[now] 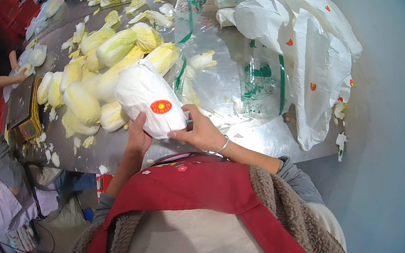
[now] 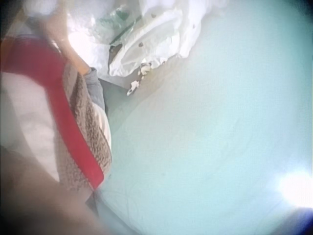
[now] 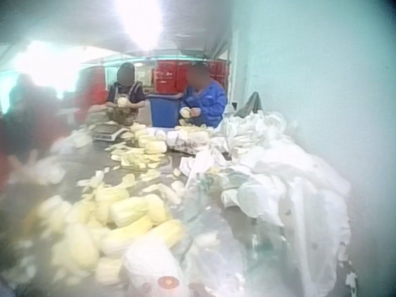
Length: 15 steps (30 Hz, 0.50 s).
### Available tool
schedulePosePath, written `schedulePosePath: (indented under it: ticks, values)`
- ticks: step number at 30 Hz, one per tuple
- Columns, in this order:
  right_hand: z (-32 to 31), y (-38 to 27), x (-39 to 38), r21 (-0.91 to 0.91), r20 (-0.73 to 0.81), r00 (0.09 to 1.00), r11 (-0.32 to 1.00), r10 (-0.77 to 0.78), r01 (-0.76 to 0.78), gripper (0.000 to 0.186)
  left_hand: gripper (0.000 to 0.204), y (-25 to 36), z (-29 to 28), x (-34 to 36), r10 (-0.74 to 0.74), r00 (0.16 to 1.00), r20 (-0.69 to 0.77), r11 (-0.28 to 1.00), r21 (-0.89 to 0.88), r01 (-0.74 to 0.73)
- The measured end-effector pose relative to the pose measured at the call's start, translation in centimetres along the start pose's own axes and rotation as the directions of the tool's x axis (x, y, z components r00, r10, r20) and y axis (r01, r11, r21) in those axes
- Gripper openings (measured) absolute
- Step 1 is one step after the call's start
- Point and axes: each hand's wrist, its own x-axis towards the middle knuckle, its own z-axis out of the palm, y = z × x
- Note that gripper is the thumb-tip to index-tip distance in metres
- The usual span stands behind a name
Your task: The person wraps individual napa cabbage heads in white paper packaging at a metal worktable. They pick up each cabbage, fold the paper around it, and place the wrapped unit on a growing stack. A coworker trims cabbages nearby.
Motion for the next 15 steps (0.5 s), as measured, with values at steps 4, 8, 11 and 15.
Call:
schedulePosePath:
  ticks: [4,8,11,15]
  values:
    - [0.9,-0.8,-0.2,-0.634,-0.141,0.927,0.750,-0.348,0.185,0.055,0.056,0.2,1.1,-0.4,-0.046,0.991,-0.129,0.990,-0.138,0.028]
    - [0.7,0.9,0.2,-0.497,-0.066,0.894,0.791,-0.443,0.355,0.050,0.055,0.3,1.4,-1.3,-0.063,0.986,-0.155,0.994,-0.101,0.047]
    - [0.7,1.0,0.3,-0.488,-0.078,0.925,0.823,-0.373,0.291,0.038,0.052,0.0,1.5,-1.7,-0.048,0.984,-0.174,0.998,-0.045,0.040]
    - [1.7,1.6,0.6,-0.658,-0.079,0.941,0.726,-0.328,0.198,0.022,0.050,-0.3,2.4,-2.3,0.012,0.985,-0.175,0.997,0.074,0.001]
